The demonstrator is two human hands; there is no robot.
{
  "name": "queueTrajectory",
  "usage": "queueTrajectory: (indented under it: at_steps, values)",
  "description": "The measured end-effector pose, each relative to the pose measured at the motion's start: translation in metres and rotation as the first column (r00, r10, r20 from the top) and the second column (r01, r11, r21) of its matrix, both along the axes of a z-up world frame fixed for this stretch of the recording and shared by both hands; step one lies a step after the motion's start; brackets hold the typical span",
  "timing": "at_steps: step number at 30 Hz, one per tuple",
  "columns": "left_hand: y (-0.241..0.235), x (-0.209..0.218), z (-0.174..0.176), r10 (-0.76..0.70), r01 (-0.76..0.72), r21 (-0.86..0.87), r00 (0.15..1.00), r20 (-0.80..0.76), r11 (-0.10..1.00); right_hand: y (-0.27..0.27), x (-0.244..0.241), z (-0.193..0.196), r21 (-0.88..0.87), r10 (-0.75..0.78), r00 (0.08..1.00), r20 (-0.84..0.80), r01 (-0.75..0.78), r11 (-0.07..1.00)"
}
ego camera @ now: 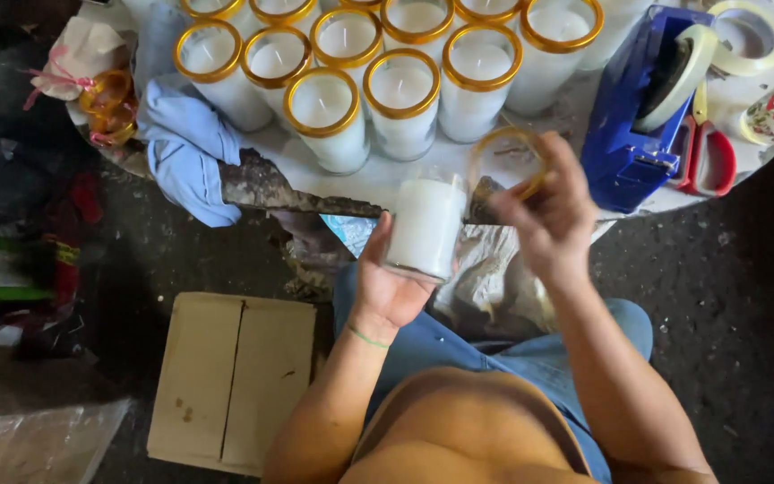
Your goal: The person places gold metal rings onto the rims of white candles in glass jars, trims the wicks with scissors, and secures the rings with clear tape. The person repeats this process for multiple candles arranged on a table.
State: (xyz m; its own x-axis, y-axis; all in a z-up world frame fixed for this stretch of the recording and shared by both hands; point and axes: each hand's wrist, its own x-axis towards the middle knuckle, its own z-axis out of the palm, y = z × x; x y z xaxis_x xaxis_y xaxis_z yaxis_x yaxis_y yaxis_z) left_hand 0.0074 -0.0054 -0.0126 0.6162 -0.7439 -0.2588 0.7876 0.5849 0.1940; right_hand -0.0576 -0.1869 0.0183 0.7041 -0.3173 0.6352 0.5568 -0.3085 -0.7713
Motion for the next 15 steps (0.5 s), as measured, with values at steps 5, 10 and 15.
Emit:
queueTrajectory:
  at_steps: [5,10,15]
  values:
    - [-0.003,-0.005,0.004,0.026,-0.025,0.031,0.999,-0.039,0.999,0.020,-0.020,0.011,0.061,0.207,0.972,-0.108,-0.201,0.978]
    - [-0.002,-0.012,0.015,-0.008,0.008,0.015,1.000,-0.030,1.000,-0.022,0.012,-0.005,-0.122,-0.193,0.980,0.047,0.197,0.973]
    - [-0.006,-0.005,-0.018,0.031,-0.030,0.033,0.999,-0.040,0.999,0.004,-0.005,0.012,0.010,0.115,0.976,-0.184,-0.116,0.993]
